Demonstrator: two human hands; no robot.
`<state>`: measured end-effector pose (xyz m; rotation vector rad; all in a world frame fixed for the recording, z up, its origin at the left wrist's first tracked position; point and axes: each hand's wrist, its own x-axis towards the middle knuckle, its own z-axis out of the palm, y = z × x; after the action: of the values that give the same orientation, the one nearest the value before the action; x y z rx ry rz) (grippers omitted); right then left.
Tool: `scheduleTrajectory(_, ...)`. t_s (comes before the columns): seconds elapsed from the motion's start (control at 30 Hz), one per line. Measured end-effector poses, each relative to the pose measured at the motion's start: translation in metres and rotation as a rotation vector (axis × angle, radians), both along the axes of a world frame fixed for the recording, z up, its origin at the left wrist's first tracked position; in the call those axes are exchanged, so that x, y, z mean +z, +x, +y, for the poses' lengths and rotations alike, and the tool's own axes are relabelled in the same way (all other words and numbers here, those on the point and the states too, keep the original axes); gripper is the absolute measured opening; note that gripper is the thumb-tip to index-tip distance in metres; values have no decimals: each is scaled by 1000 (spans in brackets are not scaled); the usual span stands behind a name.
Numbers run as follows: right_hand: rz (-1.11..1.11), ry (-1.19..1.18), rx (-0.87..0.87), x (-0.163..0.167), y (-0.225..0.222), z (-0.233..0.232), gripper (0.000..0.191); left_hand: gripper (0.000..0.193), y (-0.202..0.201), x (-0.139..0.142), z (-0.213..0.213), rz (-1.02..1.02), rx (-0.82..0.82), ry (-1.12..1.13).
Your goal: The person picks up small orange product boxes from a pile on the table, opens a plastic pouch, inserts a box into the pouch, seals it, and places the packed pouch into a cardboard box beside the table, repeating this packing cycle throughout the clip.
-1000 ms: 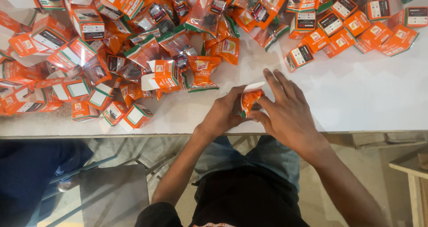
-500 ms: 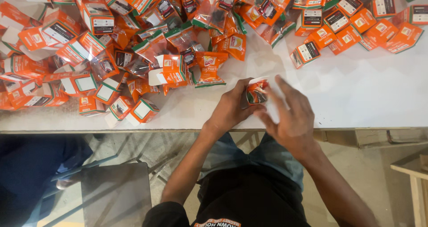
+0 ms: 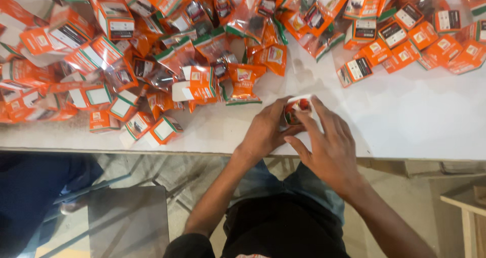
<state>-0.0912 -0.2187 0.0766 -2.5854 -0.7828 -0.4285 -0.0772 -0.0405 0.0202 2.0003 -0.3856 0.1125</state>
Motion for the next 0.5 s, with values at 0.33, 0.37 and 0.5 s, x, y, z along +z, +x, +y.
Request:
scheduleTrajectory(0.33, 11, -72, 37, -8, 17, 6, 59, 77, -5, -2, 7, -147, 11, 81)
scheduleTrajectory(0.37, 13, -77, 38, -11, 17, 5, 60, 79, -7, -3, 8, -111, 17, 64)
scheduleTrajectory(0.5, 163, 90, 57, -18, 12, -4, 61, 78, -12, -7, 6, -84, 62, -54)
